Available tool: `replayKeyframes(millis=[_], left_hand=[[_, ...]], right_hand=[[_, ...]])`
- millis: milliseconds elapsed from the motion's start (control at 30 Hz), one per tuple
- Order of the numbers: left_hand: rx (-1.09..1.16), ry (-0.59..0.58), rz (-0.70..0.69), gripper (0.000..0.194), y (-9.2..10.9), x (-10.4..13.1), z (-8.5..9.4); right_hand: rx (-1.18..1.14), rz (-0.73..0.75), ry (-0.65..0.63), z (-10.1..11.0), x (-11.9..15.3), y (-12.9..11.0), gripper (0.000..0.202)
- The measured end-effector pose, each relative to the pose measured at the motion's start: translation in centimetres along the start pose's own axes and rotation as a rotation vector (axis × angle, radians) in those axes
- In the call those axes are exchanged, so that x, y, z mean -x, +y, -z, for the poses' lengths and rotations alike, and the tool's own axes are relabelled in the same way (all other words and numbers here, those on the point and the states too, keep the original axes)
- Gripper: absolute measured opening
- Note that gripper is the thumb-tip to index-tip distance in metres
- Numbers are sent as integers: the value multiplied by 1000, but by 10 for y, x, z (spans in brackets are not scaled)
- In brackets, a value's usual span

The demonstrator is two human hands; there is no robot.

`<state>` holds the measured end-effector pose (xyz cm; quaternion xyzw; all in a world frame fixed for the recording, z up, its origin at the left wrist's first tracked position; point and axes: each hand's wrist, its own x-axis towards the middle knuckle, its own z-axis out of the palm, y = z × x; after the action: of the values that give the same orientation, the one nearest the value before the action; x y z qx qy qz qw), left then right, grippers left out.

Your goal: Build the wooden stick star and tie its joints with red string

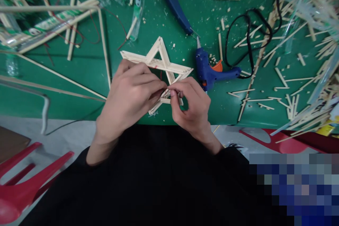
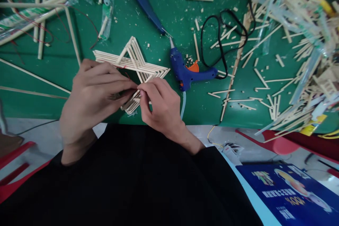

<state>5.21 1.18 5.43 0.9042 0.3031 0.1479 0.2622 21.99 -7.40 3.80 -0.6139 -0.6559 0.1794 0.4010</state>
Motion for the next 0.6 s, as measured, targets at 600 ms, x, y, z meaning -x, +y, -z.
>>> replayKeyframes(millis=[600], left_hand=[[210, 91, 155, 7, 12, 4, 11]], right_hand=[[96, 37, -10, -5, 1, -5, 7]])
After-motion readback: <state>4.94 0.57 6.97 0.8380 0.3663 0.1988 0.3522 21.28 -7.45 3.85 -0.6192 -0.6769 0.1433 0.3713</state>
